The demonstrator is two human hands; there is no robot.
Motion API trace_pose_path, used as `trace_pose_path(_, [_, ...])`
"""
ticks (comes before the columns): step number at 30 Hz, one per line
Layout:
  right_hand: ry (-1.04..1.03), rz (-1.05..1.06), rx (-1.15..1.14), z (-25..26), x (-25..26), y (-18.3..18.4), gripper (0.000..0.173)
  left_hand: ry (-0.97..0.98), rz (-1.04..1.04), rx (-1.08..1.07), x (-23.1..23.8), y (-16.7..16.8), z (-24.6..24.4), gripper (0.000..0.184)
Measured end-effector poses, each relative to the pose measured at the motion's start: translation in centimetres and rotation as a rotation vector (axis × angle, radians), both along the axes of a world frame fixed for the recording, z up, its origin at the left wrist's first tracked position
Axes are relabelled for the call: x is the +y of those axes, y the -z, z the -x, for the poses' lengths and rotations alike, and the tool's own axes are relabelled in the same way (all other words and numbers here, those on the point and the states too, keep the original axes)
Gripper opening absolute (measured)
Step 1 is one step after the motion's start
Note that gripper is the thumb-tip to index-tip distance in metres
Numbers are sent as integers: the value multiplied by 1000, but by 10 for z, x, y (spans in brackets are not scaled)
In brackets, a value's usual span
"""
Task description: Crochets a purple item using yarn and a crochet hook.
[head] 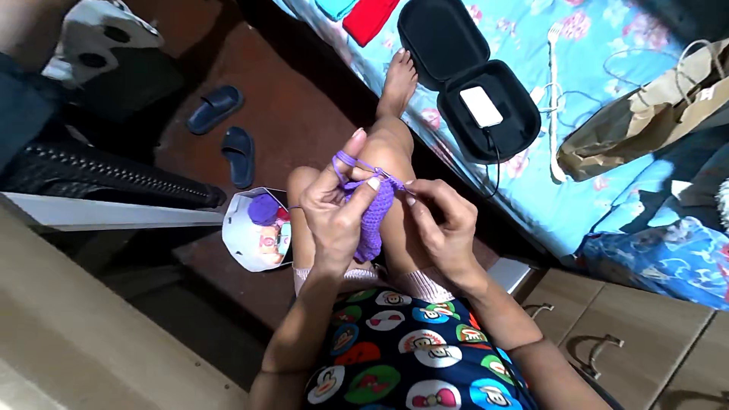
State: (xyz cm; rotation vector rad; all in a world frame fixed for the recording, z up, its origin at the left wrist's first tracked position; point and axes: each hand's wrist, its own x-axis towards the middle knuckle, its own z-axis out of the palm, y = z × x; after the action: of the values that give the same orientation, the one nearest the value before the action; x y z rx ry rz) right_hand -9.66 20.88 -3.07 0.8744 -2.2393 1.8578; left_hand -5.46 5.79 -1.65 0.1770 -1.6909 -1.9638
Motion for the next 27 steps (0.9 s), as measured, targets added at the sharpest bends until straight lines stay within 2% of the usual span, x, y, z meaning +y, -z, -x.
trace_pose_path(3, [90,-115,255,1,-1,8,23,38,-7,-21,-6,-4,-3,48])
trace_pose_path(7, [86,-175,349,2,1,7,22,82,2,-62,-15,-6,-6,42])
trace_pose_path(14, [27,-180,365,6,7,10,22,177,-208,-111,-35,0,3,36])
trace_pose_path(20, [-71,-170,333,13,11,10,26,347,-350,-143,-47,6,6,35])
trace_pose_path(27, [-120,-140,298,15,13,11,29,379,-396,-163,-48,6,6,36])
